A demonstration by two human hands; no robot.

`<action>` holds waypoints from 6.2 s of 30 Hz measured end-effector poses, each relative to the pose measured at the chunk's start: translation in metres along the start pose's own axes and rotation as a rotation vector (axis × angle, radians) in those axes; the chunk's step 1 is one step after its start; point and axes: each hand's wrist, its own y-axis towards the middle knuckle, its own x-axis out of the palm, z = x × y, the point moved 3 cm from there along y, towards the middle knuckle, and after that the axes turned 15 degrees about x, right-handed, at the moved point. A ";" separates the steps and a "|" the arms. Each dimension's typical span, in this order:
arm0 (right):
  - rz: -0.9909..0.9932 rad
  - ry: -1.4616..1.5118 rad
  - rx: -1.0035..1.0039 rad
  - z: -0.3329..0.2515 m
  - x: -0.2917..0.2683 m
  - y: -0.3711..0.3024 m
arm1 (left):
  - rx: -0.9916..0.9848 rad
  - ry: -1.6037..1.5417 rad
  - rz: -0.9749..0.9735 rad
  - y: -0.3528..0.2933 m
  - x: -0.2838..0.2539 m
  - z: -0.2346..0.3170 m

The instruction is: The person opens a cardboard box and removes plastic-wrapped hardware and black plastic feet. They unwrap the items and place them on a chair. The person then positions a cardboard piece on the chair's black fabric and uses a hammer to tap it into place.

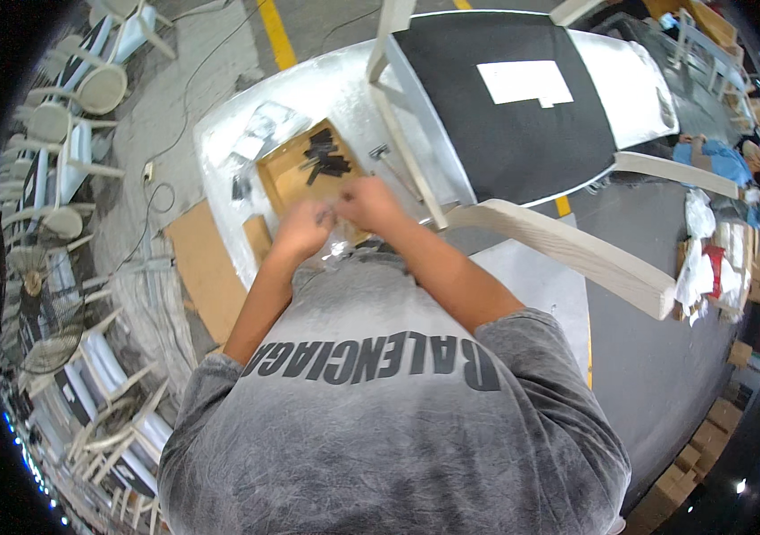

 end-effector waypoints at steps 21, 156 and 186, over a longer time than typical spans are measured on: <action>-0.252 -0.371 0.007 0.027 0.100 0.045 | -0.340 -0.360 0.449 -0.091 -0.012 -0.109; -0.690 0.517 0.172 -0.035 -0.025 -0.031 | 0.039 -0.676 0.187 -0.062 -0.041 -0.002; 0.843 0.320 0.408 0.024 -0.116 -0.208 | 0.426 -0.393 -0.251 0.048 -0.012 0.028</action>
